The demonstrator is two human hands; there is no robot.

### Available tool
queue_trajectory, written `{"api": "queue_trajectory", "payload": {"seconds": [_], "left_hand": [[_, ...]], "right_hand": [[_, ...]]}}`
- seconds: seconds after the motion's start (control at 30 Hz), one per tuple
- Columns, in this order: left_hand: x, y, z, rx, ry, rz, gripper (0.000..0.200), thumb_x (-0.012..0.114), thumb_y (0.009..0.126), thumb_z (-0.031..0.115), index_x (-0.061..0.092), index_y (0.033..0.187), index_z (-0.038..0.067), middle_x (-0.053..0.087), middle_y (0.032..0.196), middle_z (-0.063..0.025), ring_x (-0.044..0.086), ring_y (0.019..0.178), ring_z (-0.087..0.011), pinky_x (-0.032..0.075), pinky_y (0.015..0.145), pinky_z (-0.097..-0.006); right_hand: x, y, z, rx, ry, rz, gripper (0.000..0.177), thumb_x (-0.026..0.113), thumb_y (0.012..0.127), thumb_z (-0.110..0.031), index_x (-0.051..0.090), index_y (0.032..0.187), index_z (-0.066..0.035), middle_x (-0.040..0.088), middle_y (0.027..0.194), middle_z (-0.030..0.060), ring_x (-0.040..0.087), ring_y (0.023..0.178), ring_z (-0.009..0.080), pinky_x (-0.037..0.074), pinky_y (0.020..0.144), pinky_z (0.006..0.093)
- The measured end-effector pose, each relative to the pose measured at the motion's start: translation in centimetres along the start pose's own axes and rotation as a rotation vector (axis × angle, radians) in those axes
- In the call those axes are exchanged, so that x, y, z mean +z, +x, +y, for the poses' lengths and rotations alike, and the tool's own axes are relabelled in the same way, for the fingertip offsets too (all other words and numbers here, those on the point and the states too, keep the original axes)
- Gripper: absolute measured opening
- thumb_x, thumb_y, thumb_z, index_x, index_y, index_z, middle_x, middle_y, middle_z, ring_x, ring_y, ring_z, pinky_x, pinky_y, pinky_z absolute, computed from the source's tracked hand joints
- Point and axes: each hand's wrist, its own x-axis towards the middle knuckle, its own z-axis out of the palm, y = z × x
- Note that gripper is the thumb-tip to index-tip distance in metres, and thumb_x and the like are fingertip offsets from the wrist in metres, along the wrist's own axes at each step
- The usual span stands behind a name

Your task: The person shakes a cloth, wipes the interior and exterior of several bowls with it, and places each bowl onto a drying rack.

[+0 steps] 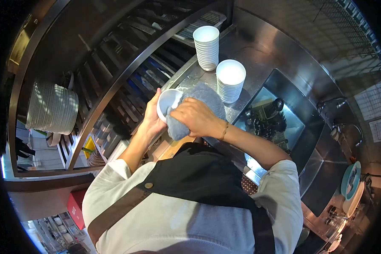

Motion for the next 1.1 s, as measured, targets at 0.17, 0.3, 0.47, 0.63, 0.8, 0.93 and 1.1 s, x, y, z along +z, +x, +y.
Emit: {"api": "queue_trajectory", "payload": {"seconds": [0.17, 0.3, 0.47, 0.63, 0.8, 0.93, 1.1], "left_hand": [[1.6, 1.5, -2.1, 0.811, 0.808, -0.002, 0.058, 0.025, 0.100, 0.043, 0.057, 0.112, -0.003, 0.062, 0.106, -0.0155, 0.058, 0.098, -0.0253, 0.043, 0.090, -0.0332], [0.9, 3.2, -2.6, 1.352, 1.173, -0.154, 0.054, 0.028, 0.098, 0.040, 0.055, 0.112, -0.005, 0.058, 0.112, -0.0194, 0.054, 0.106, -0.0292, 0.039, 0.095, -0.0364], [3.1, 1.9, -2.2, 0.466, 0.361, -0.056, 0.059, 0.030, 0.097, 0.051, 0.050, 0.121, 0.001, 0.060, 0.107, -0.0117, 0.058, 0.096, -0.0202, 0.045, 0.088, -0.0332], [1.4, 2.9, -1.3, 0.164, 0.131, -0.110, 0.052, 0.037, 0.096, 0.046, 0.053, 0.116, 0.000, 0.063, 0.099, -0.0134, 0.062, 0.089, -0.0220, 0.051, 0.081, -0.0348], [1.9, 2.8, -1.6, 0.091, 0.138, -0.092, 0.050, 0.039, 0.096, 0.043, 0.054, 0.116, 0.000, 0.063, 0.100, -0.0142, 0.062, 0.089, -0.0231, 0.052, 0.080, -0.0357], [1.6, 4.0, -1.6, 0.301, 0.258, -0.076, 0.047, 0.039, 0.096, 0.040, 0.053, 0.117, 0.001, 0.062, 0.102, -0.0129, 0.060, 0.095, -0.0207, 0.048, 0.085, -0.0334], [1.1, 4.3, -1.2, 0.836, 0.942, -0.056, 0.047, 0.037, 0.095, 0.036, 0.057, 0.113, -0.003, 0.060, 0.110, -0.0145, 0.056, 0.102, -0.0233, 0.041, 0.093, -0.0334]], "right_hand": [[1.7, -0.2, 0.2, 0.675, 0.646, 0.169, 0.040, 0.074, 0.072, -0.023, 0.060, 0.104, -0.003, 0.065, 0.096, 0.0084, 0.061, 0.093, 0.0168, 0.047, 0.083, 0.0318], [0.2, 0.9, 0.3, 0.829, 1.373, 0.461, 0.037, 0.073, 0.075, -0.022, 0.060, 0.103, -0.002, 0.063, 0.097, 0.0079, 0.060, 0.091, 0.0138, 0.046, 0.080, 0.0289], [0.7, -1.5, 0.1, 0.338, 0.137, 0.232, 0.059, 0.075, 0.057, -0.019, 0.057, 0.108, 0.004, 0.062, 0.104, 0.0189, 0.060, 0.099, 0.0301, 0.041, 0.092, 0.0415], [0.4, -2.2, -0.4, 0.189, 0.054, 0.115, 0.076, 0.075, 0.054, -0.022, 0.051, 0.120, 0.007, 0.056, 0.118, 0.0204, 0.049, 0.117, 0.0308, 0.029, 0.101, 0.0456], [-1.4, -1.8, 0.3, 0.166, -0.064, -0.053, 0.082, 0.076, 0.054, -0.032, 0.050, 0.122, 0.006, 0.052, 0.125, 0.0200, 0.042, 0.120, 0.0338, 0.030, 0.098, 0.0461], [-1.6, -0.8, 0.1, 0.256, -0.197, -0.058, 0.078, 0.077, 0.056, -0.035, 0.053, 0.119, 0.004, 0.054, 0.123, 0.0188, 0.043, 0.121, 0.0315, 0.030, 0.100, 0.0444], [-0.4, 0.2, 1.0, 0.690, 0.445, 0.008, 0.063, 0.072, 0.071, -0.041, 0.053, 0.118, -0.002, 0.059, 0.110, 0.0158, 0.056, 0.102, 0.0287, 0.043, 0.088, 0.0360]]}}
